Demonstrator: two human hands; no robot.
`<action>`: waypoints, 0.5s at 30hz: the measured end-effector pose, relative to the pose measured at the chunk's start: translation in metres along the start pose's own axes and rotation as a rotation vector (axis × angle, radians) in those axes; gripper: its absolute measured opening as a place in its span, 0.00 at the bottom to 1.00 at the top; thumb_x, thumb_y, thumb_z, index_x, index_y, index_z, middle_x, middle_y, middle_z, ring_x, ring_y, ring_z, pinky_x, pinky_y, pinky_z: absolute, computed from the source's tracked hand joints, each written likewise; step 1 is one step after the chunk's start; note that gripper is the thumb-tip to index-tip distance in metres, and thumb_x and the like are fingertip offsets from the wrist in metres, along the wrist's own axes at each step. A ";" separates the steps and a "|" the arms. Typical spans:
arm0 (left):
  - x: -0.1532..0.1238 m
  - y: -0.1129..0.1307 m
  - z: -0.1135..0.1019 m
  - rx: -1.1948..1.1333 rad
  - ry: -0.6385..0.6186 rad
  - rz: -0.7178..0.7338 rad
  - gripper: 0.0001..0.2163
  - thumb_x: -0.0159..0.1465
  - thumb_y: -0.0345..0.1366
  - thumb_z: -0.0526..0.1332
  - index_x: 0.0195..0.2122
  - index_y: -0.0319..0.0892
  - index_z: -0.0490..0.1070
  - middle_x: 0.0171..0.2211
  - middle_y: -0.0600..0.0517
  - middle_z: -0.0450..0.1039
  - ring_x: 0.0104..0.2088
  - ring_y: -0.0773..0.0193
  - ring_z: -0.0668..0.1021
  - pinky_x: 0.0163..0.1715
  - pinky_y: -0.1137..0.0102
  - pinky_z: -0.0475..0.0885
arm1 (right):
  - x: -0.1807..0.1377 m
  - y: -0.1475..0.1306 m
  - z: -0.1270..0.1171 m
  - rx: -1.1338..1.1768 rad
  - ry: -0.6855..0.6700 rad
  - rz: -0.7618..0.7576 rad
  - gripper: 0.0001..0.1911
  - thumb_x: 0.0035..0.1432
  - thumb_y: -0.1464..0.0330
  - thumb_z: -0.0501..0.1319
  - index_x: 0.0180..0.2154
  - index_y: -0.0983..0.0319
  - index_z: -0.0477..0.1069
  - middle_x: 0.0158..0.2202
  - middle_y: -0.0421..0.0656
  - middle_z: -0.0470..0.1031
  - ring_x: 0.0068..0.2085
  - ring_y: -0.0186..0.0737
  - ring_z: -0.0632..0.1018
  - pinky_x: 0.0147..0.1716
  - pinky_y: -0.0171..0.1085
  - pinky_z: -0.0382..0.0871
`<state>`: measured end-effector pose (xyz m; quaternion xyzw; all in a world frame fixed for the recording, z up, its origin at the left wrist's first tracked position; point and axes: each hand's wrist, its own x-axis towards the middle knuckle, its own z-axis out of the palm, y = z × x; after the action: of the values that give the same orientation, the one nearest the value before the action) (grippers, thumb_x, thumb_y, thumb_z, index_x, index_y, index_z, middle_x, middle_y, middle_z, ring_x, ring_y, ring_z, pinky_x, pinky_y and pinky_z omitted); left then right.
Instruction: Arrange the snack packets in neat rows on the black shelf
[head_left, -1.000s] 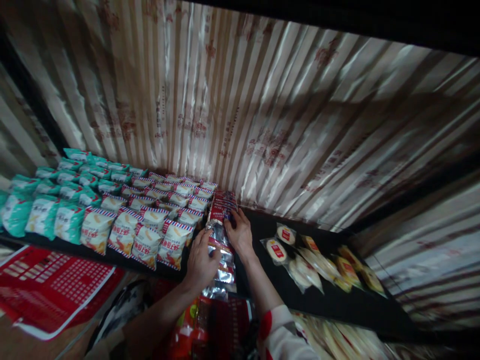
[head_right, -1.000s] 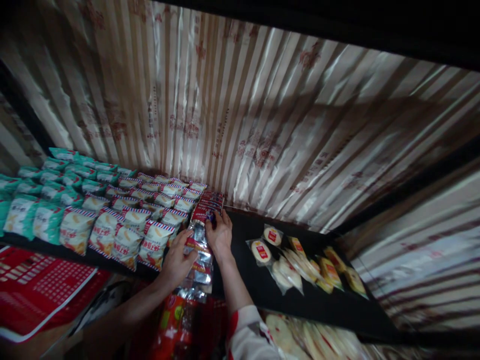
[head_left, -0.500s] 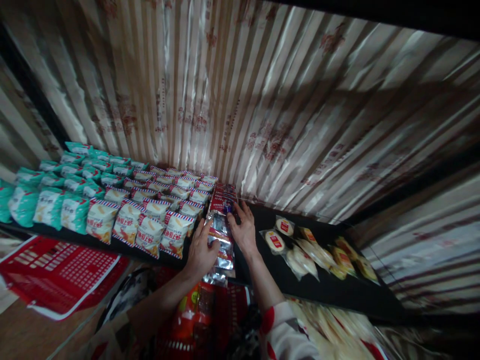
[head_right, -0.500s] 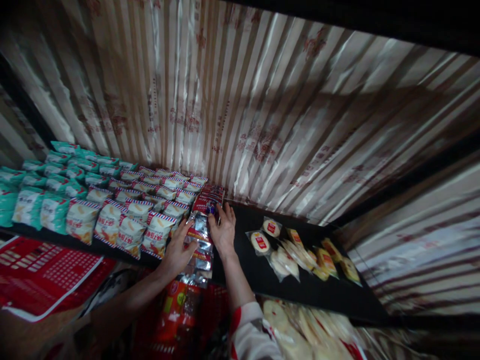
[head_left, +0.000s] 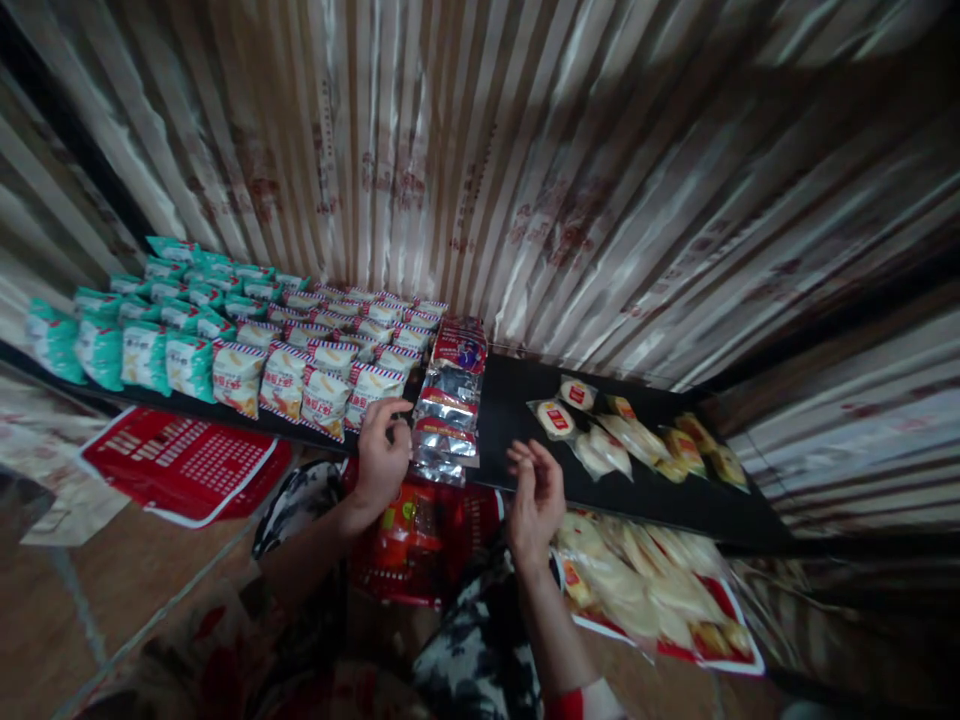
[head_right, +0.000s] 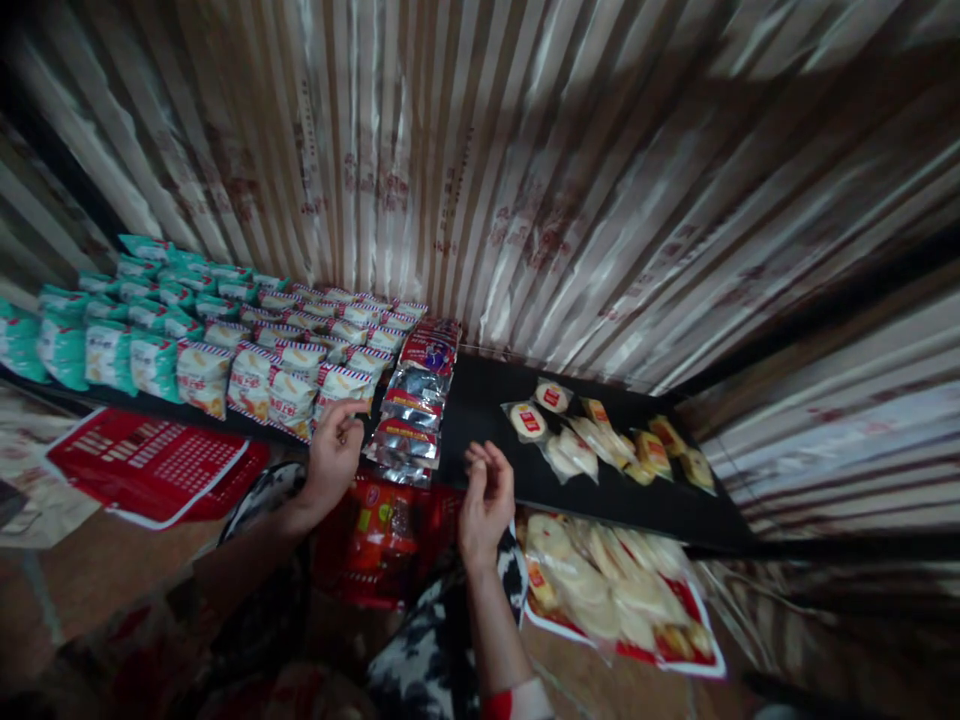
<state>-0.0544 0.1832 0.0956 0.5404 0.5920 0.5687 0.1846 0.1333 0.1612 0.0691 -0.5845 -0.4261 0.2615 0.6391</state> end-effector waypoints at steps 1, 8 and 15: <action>-0.011 -0.004 -0.007 0.004 0.009 -0.003 0.11 0.58 0.27 0.49 0.35 0.42 0.69 0.37 0.50 0.70 0.42 0.64 0.72 0.44 0.69 0.68 | -0.016 0.006 -0.009 -0.012 0.000 0.055 0.19 0.56 0.58 0.55 0.45 0.62 0.66 0.39 0.46 0.75 0.37 0.38 0.76 0.38 0.38 0.68; -0.108 -0.063 -0.016 0.277 -0.585 -0.275 0.11 0.57 0.25 0.49 0.34 0.42 0.69 0.38 0.49 0.71 0.40 0.64 0.74 0.44 0.68 0.68 | -0.086 0.058 -0.032 -0.419 -0.679 0.238 0.12 0.56 0.63 0.54 0.37 0.60 0.73 0.35 0.45 0.78 0.38 0.44 0.78 0.39 0.39 0.68; -0.157 -0.103 -0.002 0.442 -1.021 -0.428 0.06 0.52 0.26 0.56 0.24 0.42 0.71 0.29 0.48 0.75 0.33 0.59 0.77 0.36 0.67 0.70 | -0.089 0.098 0.007 -0.928 -1.144 0.174 0.10 0.58 0.72 0.53 0.39 0.64 0.72 0.37 0.49 0.77 0.41 0.43 0.77 0.40 0.39 0.68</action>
<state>-0.0456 0.0729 -0.0555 0.6397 0.6286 0.0504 0.4395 0.0992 0.1086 -0.0472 -0.5988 -0.7112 0.3679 -0.0184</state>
